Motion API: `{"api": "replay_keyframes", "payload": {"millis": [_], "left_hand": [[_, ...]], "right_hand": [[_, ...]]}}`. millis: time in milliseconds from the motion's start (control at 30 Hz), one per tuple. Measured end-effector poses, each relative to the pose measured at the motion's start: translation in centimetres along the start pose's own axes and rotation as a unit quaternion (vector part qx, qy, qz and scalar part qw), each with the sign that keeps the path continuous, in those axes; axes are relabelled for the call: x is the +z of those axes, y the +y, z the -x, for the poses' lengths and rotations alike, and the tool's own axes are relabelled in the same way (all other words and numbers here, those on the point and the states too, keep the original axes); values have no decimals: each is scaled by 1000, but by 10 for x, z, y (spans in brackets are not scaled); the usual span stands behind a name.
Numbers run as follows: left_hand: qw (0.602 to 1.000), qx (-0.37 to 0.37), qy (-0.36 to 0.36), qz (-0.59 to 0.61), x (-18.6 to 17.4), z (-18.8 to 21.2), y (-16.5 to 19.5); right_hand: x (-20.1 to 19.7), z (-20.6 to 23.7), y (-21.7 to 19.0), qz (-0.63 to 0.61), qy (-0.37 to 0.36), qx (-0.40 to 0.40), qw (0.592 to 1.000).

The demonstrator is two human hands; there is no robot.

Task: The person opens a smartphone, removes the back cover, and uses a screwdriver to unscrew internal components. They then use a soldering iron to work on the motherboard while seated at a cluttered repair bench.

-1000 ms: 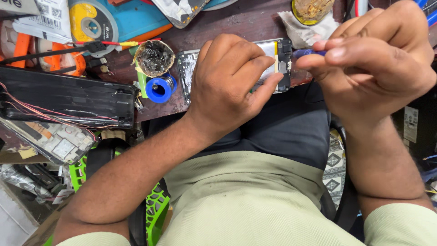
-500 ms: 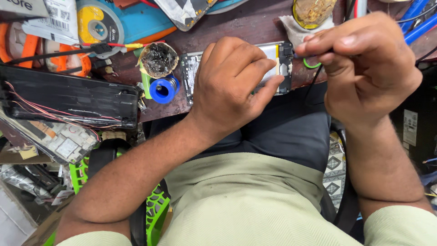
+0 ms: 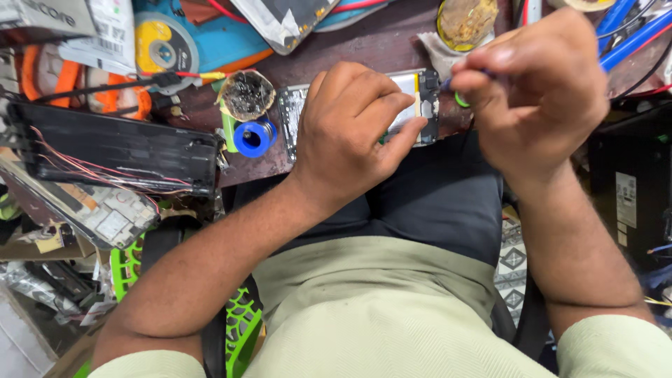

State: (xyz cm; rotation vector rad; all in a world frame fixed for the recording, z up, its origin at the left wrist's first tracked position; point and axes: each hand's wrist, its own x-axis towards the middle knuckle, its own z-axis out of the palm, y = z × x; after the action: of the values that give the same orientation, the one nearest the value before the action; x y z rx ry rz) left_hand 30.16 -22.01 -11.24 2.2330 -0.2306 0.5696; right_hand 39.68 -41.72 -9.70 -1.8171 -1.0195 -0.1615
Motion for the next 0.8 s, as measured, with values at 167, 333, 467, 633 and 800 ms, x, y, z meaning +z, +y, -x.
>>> {"api": "replay_keyframes", "payload": {"millis": [167, 333, 467, 633, 800], "left_hand": [[1000, -1, 1, 2, 0, -1, -1], [1000, -6, -1, 3, 1, 0, -2], [1000, -8, 1, 7, 0, -2, 0], [1000, -5, -4, -5, -1, -3, 3], [995, 50, -49, -66, 1, -1, 5]], "right_hand": [[6, -2, -5, -47, -64, -6, 997], [8, 0, -7, -19, -46, -6, 999], [10, 0, -9, 12, -23, 6, 1000], [9, 9, -3, -15, -8, -1, 1000], [-4, 34, 8, -100, 66, 59, 991]]}}
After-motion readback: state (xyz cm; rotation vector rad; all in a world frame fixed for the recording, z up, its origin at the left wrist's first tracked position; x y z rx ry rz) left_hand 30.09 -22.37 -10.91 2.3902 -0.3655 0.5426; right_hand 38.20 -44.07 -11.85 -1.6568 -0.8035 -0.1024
